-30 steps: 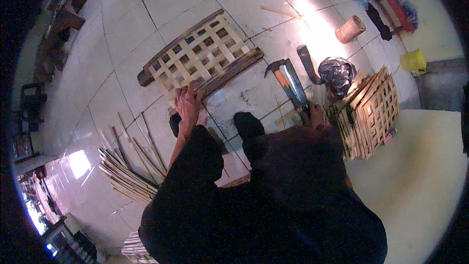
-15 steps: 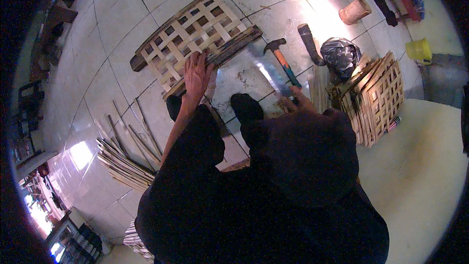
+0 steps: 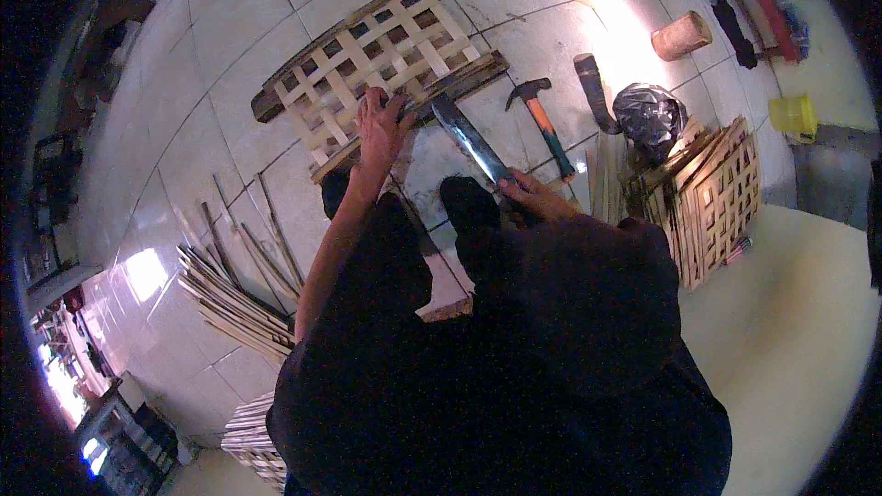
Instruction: The person weaves thin wooden strips into a rectangular basket frame, using a hammer to tap the strips into place. They repeatedly pick up strips, insert them into the weave, and secure them with the hammer.
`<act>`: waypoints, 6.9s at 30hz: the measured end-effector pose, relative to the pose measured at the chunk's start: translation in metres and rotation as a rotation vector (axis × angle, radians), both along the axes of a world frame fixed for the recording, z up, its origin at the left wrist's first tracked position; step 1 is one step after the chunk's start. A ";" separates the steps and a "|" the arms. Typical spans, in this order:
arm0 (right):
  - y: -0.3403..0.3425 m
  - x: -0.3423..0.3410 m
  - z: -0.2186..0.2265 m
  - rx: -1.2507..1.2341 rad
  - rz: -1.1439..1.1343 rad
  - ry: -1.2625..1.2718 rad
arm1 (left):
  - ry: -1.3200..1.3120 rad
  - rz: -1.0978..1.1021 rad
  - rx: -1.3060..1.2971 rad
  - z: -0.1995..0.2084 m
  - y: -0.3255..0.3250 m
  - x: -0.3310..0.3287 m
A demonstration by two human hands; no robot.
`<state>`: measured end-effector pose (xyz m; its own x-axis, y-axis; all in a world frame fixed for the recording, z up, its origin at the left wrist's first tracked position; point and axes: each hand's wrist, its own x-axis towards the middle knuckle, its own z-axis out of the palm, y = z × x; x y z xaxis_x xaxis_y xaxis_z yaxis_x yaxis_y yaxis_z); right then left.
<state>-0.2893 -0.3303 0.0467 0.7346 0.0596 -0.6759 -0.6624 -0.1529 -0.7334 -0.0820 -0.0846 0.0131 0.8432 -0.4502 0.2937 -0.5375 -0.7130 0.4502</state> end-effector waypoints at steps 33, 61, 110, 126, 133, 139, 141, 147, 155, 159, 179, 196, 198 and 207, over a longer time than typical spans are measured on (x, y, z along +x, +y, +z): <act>0.027 -0.007 0.023 0.023 0.110 -0.183 | 0.056 -0.307 -0.014 0.015 0.042 0.058; 0.033 0.012 -0.023 -0.116 0.368 -0.209 | -0.046 0.051 0.154 0.033 0.093 -0.021; -0.025 0.056 -0.036 -1.006 -0.013 -0.968 | 0.636 0.104 -1.465 -0.004 -0.032 -0.051; -0.033 0.034 -0.044 -0.959 -0.061 -0.868 | 1.409 0.376 -1.752 -0.007 -0.053 -0.072; -0.039 0.040 -0.043 -1.076 -0.004 -0.691 | 0.597 -0.189 -0.360 0.023 -0.033 -0.054; -0.043 0.025 -0.038 -1.168 -0.032 -0.665 | -0.132 -0.094 0.112 0.020 -0.009 -0.034; -0.049 0.026 -0.050 -1.056 -0.091 -0.640 | -0.144 -0.110 0.136 0.017 -0.008 -0.029; -0.065 0.040 -0.059 -1.026 -0.090 -0.662 | -0.106 -0.119 0.055 0.013 -0.015 -0.022; -0.010 0.056 -0.004 -0.199 -0.391 -0.403 | -0.032 0.030 0.113 0.018 -0.030 -0.026; 0.013 0.074 0.029 0.064 -0.512 -0.237 | -0.036 -0.014 0.285 0.031 -0.029 -0.047; 0.047 0.090 0.000 0.067 -0.514 -0.241 | 0.099 -0.094 0.356 0.019 -0.021 -0.046; 0.022 0.087 0.018 0.136 -0.705 -0.196 | 0.109 -0.087 0.314 0.024 -0.018 -0.048; 0.023 0.083 0.017 0.155 -0.676 -0.207 | 0.117 -0.091 0.321 0.024 -0.017 -0.051; 0.008 0.082 0.022 -0.794 -0.023 -0.692 | 0.114 -0.086 0.412 0.024 -0.019 -0.049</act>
